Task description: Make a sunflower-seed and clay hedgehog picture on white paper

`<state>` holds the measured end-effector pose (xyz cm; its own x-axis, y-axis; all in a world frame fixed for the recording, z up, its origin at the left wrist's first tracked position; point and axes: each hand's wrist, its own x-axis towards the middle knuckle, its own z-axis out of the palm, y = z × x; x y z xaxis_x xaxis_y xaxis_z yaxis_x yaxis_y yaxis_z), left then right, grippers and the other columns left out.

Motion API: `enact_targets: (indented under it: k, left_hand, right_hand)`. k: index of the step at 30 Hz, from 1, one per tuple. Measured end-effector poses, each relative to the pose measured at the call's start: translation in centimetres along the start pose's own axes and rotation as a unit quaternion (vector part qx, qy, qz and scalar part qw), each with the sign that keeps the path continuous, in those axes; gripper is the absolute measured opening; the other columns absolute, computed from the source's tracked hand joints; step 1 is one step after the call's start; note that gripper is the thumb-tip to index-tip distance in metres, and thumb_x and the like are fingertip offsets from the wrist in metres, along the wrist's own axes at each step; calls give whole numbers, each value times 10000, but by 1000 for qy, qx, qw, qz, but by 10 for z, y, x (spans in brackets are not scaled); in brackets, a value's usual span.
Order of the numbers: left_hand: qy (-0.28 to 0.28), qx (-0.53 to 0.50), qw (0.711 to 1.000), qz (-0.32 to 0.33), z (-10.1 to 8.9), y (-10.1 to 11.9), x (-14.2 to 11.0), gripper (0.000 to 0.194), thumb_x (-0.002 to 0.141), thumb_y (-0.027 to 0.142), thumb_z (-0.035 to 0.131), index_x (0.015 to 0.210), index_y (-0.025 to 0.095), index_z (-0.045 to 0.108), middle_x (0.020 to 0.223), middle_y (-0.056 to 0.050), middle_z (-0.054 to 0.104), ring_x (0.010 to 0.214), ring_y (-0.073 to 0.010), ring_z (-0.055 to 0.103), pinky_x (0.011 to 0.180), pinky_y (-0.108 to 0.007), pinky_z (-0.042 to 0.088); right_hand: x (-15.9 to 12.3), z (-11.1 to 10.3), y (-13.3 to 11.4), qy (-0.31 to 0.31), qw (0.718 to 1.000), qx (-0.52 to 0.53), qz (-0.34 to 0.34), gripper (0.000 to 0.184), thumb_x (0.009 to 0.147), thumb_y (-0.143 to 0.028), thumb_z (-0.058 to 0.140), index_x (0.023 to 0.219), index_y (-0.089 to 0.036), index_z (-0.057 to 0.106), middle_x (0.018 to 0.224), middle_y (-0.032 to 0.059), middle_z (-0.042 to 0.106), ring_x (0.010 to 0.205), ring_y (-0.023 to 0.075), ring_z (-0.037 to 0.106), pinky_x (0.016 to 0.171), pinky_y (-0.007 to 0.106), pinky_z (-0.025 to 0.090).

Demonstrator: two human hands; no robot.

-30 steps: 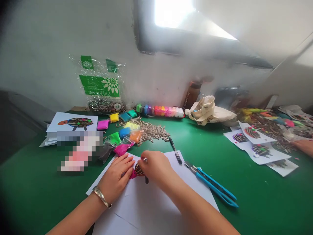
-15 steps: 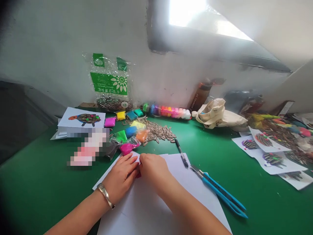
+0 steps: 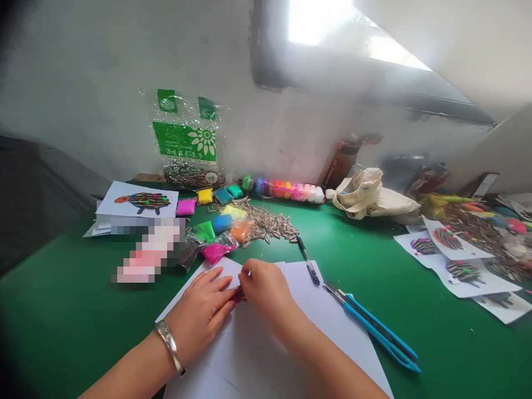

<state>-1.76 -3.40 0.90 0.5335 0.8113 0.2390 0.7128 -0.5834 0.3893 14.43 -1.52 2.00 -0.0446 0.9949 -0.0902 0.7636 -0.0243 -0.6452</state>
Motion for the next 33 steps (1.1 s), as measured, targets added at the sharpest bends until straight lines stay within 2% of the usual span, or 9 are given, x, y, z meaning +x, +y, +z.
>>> enact_targets:
  k: [8, 13, 22, 33]
  left_hand:
    - [-36, 25, 999, -9, -3, 4, -5, 241, 849, 187, 498, 1002, 264, 667, 1057, -45, 648, 1177, -330, 450, 981, -585, 346]
    - [-39, 59, 998, -5, 0, 6, -6, 256, 842, 198, 508, 1033, 265, 664, 1089, -46, 645, 1198, -349, 429, 988, -631, 300]
    - [-65, 66, 996, -17, -2, 9, -6, 262, 862, 221, 487, 1068, 256, 644, 1122, -48, 633, 1235, -325, 396, 1027, -606, 245]
    - [-64, 74, 995, -21, 1, 9, -8, 267, 858, 242, 499, 1081, 234, 644, 1160, -57, 630, 1248, -318, 391, 1043, -582, 232]
  right_hand:
    - [-2, 4, 2, -3, 1000, -20, -11, 166, 804, -210, 493, 718, -217, 635, 640, -4, 659, 533, 114, 555, 498, 202, 301]
    - [-3, 3, 3, -10, 999, -36, -11, 163, 802, -208, 496, 737, -215, 645, 660, 6, 668, 562, 120, 559, 508, 203, 294]
    - [-4, 2, 0, -24, 996, -83, -21, 181, 804, -183, 476, 742, -206, 645, 683, 16, 668, 615, 123, 551, 539, 207, 277]
    - [-4, 2, 3, -32, 998, -60, -18, 159, 794, -186, 492, 746, -200, 643, 686, 14, 669, 621, 116, 557, 534, 202, 269]
